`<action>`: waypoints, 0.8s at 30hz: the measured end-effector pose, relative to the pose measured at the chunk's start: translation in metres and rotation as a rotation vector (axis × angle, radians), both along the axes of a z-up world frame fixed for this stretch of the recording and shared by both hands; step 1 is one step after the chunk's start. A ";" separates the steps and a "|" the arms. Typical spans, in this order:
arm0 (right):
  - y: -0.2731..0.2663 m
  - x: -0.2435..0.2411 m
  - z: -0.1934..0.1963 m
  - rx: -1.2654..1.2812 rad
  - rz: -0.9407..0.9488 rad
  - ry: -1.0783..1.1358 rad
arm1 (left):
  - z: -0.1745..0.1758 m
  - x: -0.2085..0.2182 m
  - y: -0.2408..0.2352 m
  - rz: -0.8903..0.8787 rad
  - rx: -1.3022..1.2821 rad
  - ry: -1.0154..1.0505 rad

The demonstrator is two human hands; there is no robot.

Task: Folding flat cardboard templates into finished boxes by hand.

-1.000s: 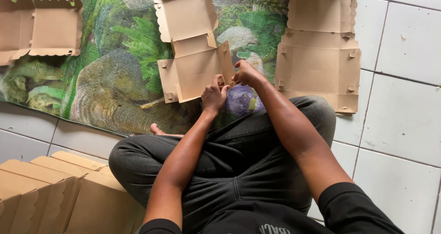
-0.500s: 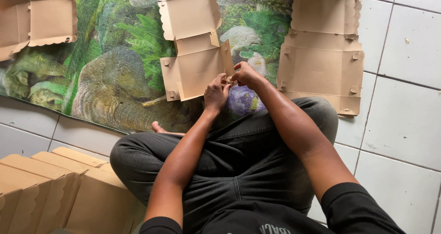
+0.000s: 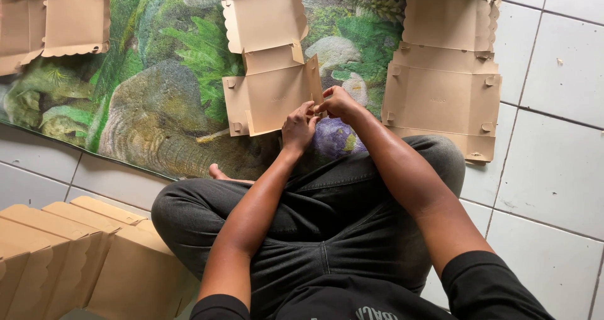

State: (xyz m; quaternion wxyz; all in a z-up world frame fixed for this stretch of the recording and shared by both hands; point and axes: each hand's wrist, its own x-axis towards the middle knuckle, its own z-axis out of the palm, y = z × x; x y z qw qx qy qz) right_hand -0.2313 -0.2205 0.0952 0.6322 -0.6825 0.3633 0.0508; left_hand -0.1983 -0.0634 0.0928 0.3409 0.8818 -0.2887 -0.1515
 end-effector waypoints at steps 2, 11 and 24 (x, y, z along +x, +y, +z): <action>-0.005 0.002 -0.016 -0.031 0.014 -0.004 | -0.002 0.001 0.000 0.003 -0.003 0.005; -0.002 0.004 0.002 -0.410 0.130 0.113 | -0.036 0.027 -0.010 0.124 -0.139 0.238; 0.005 0.004 0.009 -0.110 0.031 -0.013 | -0.016 0.034 -0.006 0.250 -0.118 0.344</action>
